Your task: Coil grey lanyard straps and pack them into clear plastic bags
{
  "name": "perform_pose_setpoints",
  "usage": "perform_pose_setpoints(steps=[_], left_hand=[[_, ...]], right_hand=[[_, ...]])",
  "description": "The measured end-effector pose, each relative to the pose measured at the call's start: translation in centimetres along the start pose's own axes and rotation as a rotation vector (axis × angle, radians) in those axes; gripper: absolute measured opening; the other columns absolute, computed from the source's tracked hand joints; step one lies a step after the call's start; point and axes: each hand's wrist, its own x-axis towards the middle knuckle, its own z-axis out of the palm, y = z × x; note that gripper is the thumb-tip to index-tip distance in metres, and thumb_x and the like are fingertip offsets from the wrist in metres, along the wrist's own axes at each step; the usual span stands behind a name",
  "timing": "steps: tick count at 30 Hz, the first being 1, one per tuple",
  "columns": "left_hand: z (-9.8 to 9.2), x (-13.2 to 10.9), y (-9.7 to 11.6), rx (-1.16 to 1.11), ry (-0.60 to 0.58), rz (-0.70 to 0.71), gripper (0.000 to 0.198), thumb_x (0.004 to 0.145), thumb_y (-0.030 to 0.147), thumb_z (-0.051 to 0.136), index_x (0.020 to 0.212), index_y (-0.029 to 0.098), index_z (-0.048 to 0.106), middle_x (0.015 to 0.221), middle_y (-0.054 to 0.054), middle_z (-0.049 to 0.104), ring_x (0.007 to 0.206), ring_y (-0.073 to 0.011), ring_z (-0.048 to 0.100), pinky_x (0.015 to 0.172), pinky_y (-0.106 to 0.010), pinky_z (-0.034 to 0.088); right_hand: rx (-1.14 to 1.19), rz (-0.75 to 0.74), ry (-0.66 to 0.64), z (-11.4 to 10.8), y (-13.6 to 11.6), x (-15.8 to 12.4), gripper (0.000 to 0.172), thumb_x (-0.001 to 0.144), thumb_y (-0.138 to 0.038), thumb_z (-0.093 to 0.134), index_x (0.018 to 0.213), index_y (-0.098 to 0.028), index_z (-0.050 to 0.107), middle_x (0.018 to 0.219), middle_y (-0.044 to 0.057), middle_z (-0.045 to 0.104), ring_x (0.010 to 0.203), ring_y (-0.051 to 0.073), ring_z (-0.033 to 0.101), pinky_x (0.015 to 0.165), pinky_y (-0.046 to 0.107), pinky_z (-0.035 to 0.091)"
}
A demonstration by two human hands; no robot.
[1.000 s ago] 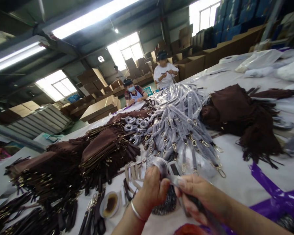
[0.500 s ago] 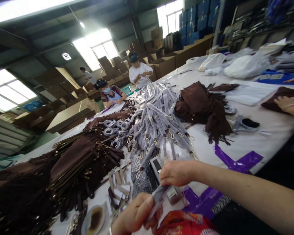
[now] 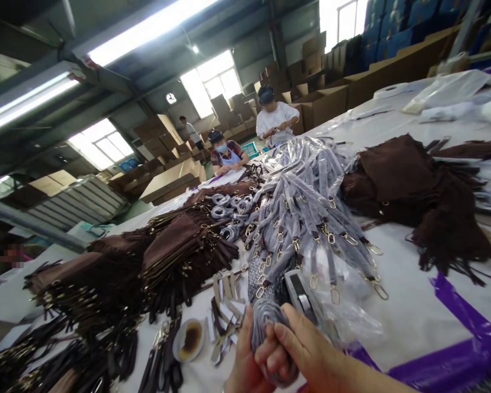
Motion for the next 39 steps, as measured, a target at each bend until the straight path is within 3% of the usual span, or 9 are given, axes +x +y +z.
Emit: perform_pose_setpoints(steps=[5, 10, 15, 18, 21, 27, 31, 35, 39], left_hand=[[-0.6, -0.8, -0.3, -0.056, 0.092, 0.133, 0.065, 0.07, 0.082, 0.071, 0.065, 0.02, 0.055, 0.035, 0.013, 0.021, 0.039, -0.0086, 0.015, 0.047, -0.026, 0.035], [-2.7, -1.7, -1.0, 0.0, 0.187, 0.146, 0.075, 0.064, 0.094, 0.061, 0.053, 0.022, 0.048, 0.037, 0.008, 0.026, 0.04, -0.0098, 0.03, 0.05, -0.028, 0.035], [-4.0, -2.6, -1.2, 0.118, 0.208, 0.25, 0.089, 0.068, 0.104, 0.027, 0.038, 0.022, 0.043, 0.037, -0.002, 0.039, 0.043, -0.0144, 0.046, 0.056, -0.032, 0.039], [-3.6, -4.0, -0.3, 0.342, 0.357, 0.509, 0.074, 0.081, 0.085, 0.054, 0.073, 0.012, 0.068, 0.061, -0.004, 0.06, 0.061, -0.0164, 0.054, 0.068, -0.033, 0.046], [-3.4, -5.7, 0.2, 0.624, 0.511, 0.611, 0.056, 0.079, 0.058, 0.081, 0.105, 0.011, 0.066, 0.091, -0.007, 0.068, 0.079, -0.0166, 0.058, 0.075, -0.03, 0.047], [-6.1, -8.1, 0.1, 0.477, 0.472, 0.506, 0.06, 0.074, 0.064, 0.082, 0.098, 0.011, 0.064, 0.073, -0.003, 0.063, 0.064, -0.0117, 0.055, 0.063, -0.024, 0.043], [-8.5, -11.2, 2.0, 0.557, 0.335, 0.234, 0.087, 0.057, 0.092, 0.07, 0.09, 0.012, 0.068, 0.073, -0.003, 0.061, 0.063, -0.0134, 0.054, 0.064, -0.027, 0.045], [-9.6, -14.4, 3.9, 0.717, 0.368, 0.066, 0.067, 0.071, 0.081, 0.071, 0.073, 0.015, 0.064, 0.061, 0.004, 0.05, 0.055, -0.0084, 0.039, 0.053, -0.022, 0.03], [-10.2, -16.3, 4.3, 0.928, 0.395, -0.205, 0.052, 0.084, 0.071, 0.064, 0.076, 0.02, 0.063, 0.063, 0.005, 0.046, 0.056, -0.0107, 0.037, 0.051, -0.024, 0.027]], right_hand=[[0.288, 0.291, -0.135, 1.4, -0.7, -0.2, 0.064, 0.095, -0.077, 0.04, 0.105, -0.021, 0.07, 0.099, 0.012, 0.076, 0.096, 0.031, 0.071, 0.087, 0.042, 0.06], [0.392, 0.344, -0.295, 3.3, 0.0, -0.3, 0.066, 0.093, -0.08, 0.04, 0.099, -0.021, 0.069, 0.084, 0.008, 0.074, 0.078, 0.027, 0.067, 0.069, 0.038, 0.057], [0.14, 0.206, -0.217, 4.2, 0.6, 0.5, 0.064, 0.094, -0.077, 0.038, 0.088, -0.022, 0.069, 0.086, 0.011, 0.075, 0.086, 0.031, 0.066, 0.078, 0.041, 0.055], [0.019, 0.16, -0.237, 4.4, 1.0, 1.5, 0.059, 0.095, -0.074, 0.038, 0.09, -0.023, 0.067, 0.086, 0.011, 0.074, 0.084, 0.032, 0.067, 0.076, 0.042, 0.055], [-0.089, 0.105, -0.225, 5.1, 1.3, 2.3, 0.055, 0.097, -0.071, 0.038, 0.088, -0.024, 0.064, 0.084, 0.01, 0.073, 0.082, 0.032, 0.067, 0.075, 0.043, 0.053], [-0.276, -0.117, -0.248, 7.8, 2.3, 2.8, 0.045, 0.104, -0.057, 0.035, 0.083, -0.025, 0.057, 0.075, 0.004, 0.069, 0.069, 0.024, 0.068, 0.067, 0.037, 0.051], [-0.529, -0.592, -0.348, 8.8, 2.1, 3.0, 0.028, 0.103, -0.04, 0.047, 0.082, -0.025, 0.057, 0.068, 0.001, 0.067, 0.054, 0.021, 0.063, 0.052, 0.034, 0.039], [-0.715, -1.006, -0.446, 9.5, -0.2, 3.3, 0.023, 0.095, -0.046, 0.063, 0.089, -0.024, 0.062, 0.074, 0.004, 0.07, 0.057, 0.023, 0.06, 0.052, 0.038, 0.034], [-0.772, -1.129, -0.593, 11.0, -1.7, 3.8, 0.006, 0.095, -0.028, 0.06, 0.093, -0.024, 0.064, 0.075, 0.006, 0.071, 0.059, 0.025, 0.06, 0.052, 0.041, 0.034]])
